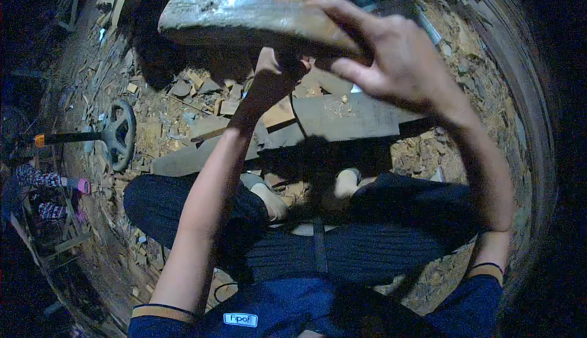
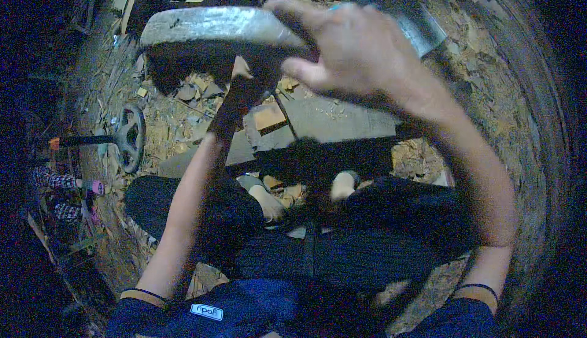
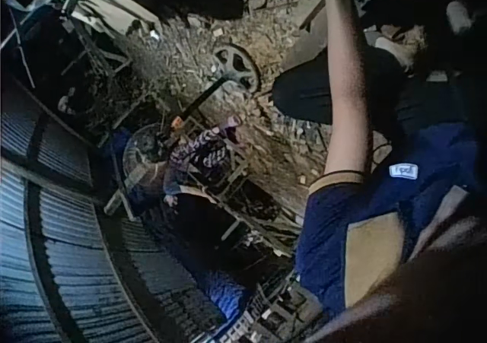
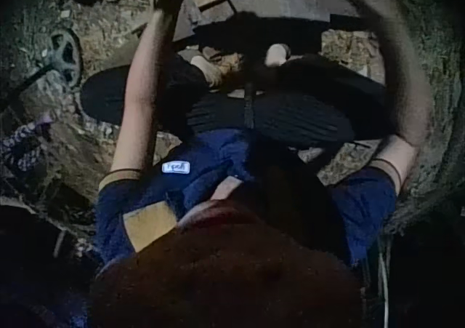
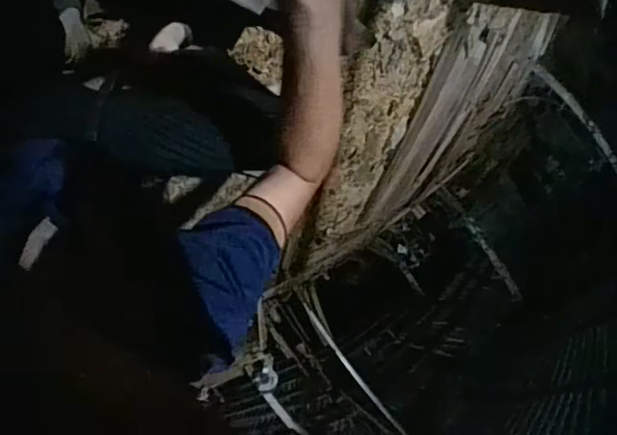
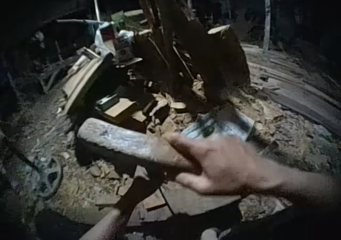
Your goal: Manually carving a small piece of wood using a chisel.
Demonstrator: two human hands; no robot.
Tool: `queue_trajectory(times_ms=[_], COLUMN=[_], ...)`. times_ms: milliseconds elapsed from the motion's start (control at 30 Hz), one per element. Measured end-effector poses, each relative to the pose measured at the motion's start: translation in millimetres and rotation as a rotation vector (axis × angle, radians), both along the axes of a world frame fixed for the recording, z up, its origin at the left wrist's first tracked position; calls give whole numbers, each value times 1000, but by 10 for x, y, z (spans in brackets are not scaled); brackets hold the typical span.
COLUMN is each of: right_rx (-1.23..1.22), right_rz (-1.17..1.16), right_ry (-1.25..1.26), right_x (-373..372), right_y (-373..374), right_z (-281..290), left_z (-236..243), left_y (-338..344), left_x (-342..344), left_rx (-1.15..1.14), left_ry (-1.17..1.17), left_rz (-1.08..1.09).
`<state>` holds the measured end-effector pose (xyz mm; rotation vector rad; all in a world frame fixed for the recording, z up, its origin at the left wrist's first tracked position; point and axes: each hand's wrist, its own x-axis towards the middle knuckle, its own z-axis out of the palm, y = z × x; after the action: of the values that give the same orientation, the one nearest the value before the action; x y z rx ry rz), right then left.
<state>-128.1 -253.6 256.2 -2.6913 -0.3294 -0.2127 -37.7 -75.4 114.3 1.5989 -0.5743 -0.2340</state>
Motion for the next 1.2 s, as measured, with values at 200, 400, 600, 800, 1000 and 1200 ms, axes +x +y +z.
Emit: queue_trajectory(times_ms=[200, 400, 600, 800, 1000, 1200], right_rx=[178, 57, 389, 326, 57, 301], right_rz=[97, 31, -16, 245, 81, 95], right_ry=[51, 139, -48, 112, -153, -194], right_x=[-78, 14, -63, -130, -74, 79], right_y=[-16, -10, 249, 107, 245, 301], right_z=[308, 115, 135, 354, 137, -290], left_z=[146, 2, 181, 133, -119, -430], left_y=[-54, 55, 138, 305, 257, 572], left_x=[42, 112, -26, 59, 109, 295], left_rx=[-121, -134, -122, -126, -189, -115], left_ry=[-36, -84, 26, 37, 64, 81], left_rz=[-164, -82, -68, -55, -32, 11])
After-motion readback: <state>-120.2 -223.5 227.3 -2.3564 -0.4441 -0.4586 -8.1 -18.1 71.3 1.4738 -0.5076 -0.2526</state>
